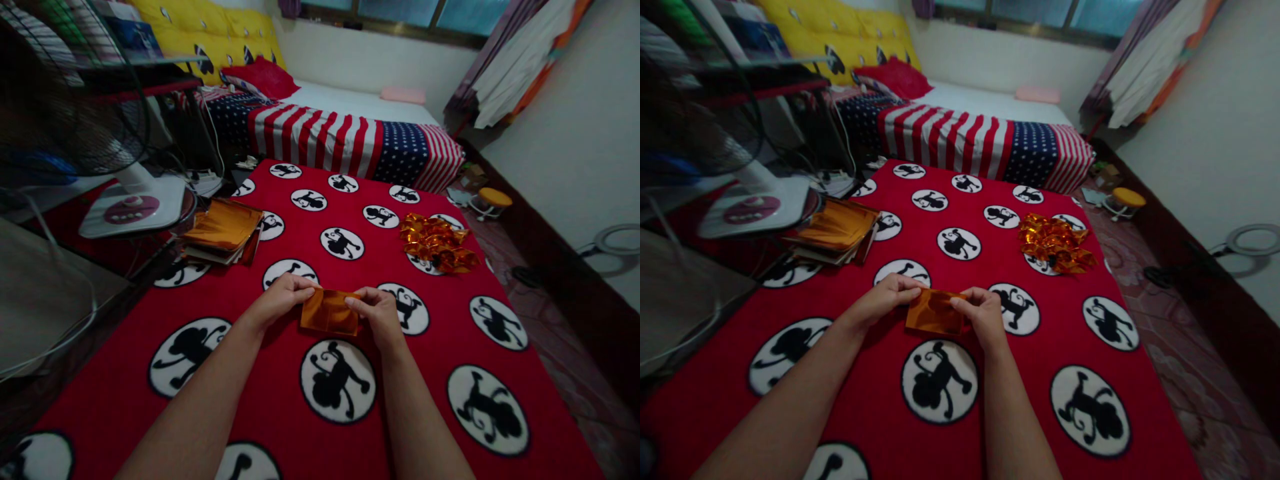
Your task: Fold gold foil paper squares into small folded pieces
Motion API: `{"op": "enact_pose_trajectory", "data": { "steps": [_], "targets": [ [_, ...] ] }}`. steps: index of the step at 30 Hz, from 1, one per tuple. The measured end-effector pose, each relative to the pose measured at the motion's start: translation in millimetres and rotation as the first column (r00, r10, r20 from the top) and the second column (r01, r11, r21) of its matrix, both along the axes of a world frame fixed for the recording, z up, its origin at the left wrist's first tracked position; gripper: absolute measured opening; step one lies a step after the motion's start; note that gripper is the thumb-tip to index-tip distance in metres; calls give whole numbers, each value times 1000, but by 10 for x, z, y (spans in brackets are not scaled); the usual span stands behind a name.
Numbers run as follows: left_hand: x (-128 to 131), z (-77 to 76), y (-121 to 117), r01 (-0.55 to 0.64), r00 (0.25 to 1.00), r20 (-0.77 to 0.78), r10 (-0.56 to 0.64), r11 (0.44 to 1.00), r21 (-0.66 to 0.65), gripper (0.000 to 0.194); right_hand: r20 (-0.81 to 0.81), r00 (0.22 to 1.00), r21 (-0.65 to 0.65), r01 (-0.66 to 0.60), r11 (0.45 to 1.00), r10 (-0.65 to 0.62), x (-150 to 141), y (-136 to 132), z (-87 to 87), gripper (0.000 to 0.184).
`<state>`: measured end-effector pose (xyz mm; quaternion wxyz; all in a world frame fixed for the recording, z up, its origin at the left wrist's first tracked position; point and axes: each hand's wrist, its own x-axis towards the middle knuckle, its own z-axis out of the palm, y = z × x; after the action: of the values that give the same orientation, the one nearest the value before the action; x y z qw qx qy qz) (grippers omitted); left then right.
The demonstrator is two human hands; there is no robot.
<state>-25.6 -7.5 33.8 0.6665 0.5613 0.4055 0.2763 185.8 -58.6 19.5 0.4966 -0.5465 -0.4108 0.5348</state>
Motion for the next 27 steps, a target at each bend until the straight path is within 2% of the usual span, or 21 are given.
{"op": "enact_pose_trajectory", "data": {
  "steps": [6,9,11,13,16,18,24,27],
  "targets": [
    [25,-137,30,-137,989,-31,142,982,127,29,-1,1000,33,0,999,0,9,-7,-12,23],
    [55,-177,42,-209,975,-25,223,944,255,23,80,995,180,44,983,-59,5,7,-17,18],
    [66,-161,47,-241,965,0,262,887,393,17,177,974,350,74,934,-144,-4,18,-14,13],
    [69,-128,44,-270,952,29,305,791,548,13,263,930,485,103,868,-258,-17,22,-10,9],
    [72,-97,29,-299,933,66,355,657,692,15,338,846,583,156,797,-413,-40,4,-14,5],
    [75,-105,20,-291,936,82,344,617,731,17,352,807,624,175,761,-474,-52,-15,-20,5],
    [62,-179,25,-235,954,67,291,593,770,21,354,780,695,150,703,-516,-57,-22,-35,9],
    [54,-193,17,-217,957,45,288,601,769,23,351,775,715,141,685,-526,-52,-6,-46,11]
  ]
}}
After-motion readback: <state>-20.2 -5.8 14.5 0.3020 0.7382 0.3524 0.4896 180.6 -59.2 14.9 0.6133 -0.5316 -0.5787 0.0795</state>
